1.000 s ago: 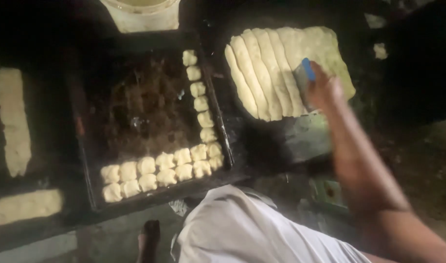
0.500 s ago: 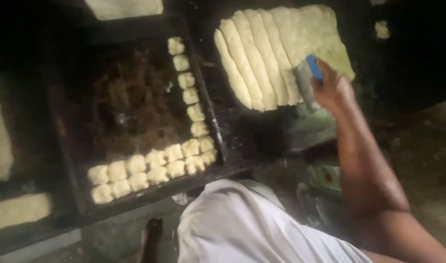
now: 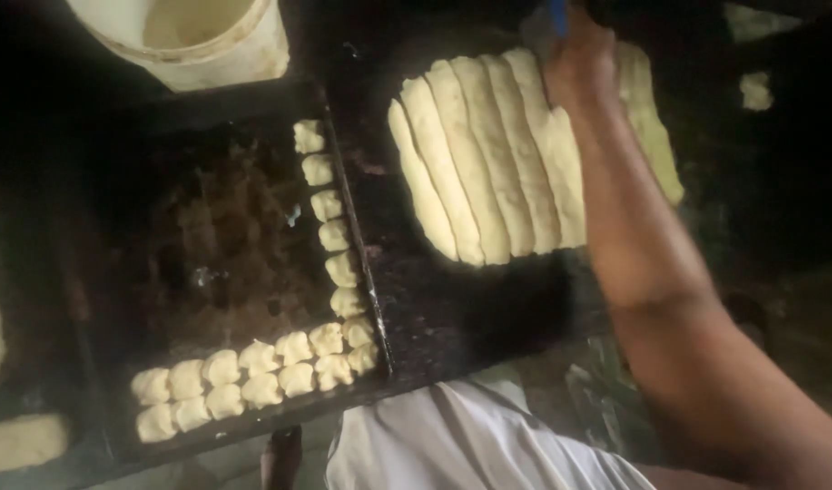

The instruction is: The person is flattening, cutting, and shaping pieces of dough into small buns or rolls on a bakery production table.

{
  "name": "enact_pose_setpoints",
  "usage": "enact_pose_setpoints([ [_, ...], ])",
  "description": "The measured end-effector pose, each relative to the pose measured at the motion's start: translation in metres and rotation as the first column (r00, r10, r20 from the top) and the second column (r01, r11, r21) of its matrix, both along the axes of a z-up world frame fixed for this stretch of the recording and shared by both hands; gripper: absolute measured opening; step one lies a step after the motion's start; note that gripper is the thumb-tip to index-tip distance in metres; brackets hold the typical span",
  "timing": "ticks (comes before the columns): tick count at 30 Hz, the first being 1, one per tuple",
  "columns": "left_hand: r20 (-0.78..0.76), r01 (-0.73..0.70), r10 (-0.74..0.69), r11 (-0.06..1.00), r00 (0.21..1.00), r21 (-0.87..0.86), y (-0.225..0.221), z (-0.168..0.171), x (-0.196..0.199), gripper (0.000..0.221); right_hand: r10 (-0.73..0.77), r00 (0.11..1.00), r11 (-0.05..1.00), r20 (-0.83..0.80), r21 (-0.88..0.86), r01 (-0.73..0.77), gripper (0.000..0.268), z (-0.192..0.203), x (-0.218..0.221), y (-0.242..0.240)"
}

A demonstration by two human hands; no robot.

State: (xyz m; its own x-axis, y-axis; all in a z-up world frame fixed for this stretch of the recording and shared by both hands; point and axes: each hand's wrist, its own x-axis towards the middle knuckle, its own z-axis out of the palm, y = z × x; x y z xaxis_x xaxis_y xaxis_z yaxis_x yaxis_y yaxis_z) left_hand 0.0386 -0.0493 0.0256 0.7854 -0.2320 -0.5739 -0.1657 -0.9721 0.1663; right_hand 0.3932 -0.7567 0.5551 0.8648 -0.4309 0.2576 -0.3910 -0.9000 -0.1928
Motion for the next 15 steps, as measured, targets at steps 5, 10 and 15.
enact_pose_setpoints([
  [5,0.041,-0.253,0.266,0.945,0.963,-0.206,-0.013,-0.004,0.024,0.043,0.138,0.911,0.964,-0.389,-0.159,-0.214,0.034,-0.059,0.017,-0.101],
  [10,0.061,0.056,-0.058,0.998,0.996,0.04,-0.002,-0.018,0.033,0.03,0.112,0.991,0.934,-0.073,-0.332,-0.13,0.066,-0.082,-0.068,-0.036],
  [15,-0.104,-0.39,0.383,0.821,0.918,-0.417,0.021,-0.033,0.018,0.034,-0.234,0.9,0.952,-0.369,0.099,0.289,0.064,0.04,-0.1,0.063],
])
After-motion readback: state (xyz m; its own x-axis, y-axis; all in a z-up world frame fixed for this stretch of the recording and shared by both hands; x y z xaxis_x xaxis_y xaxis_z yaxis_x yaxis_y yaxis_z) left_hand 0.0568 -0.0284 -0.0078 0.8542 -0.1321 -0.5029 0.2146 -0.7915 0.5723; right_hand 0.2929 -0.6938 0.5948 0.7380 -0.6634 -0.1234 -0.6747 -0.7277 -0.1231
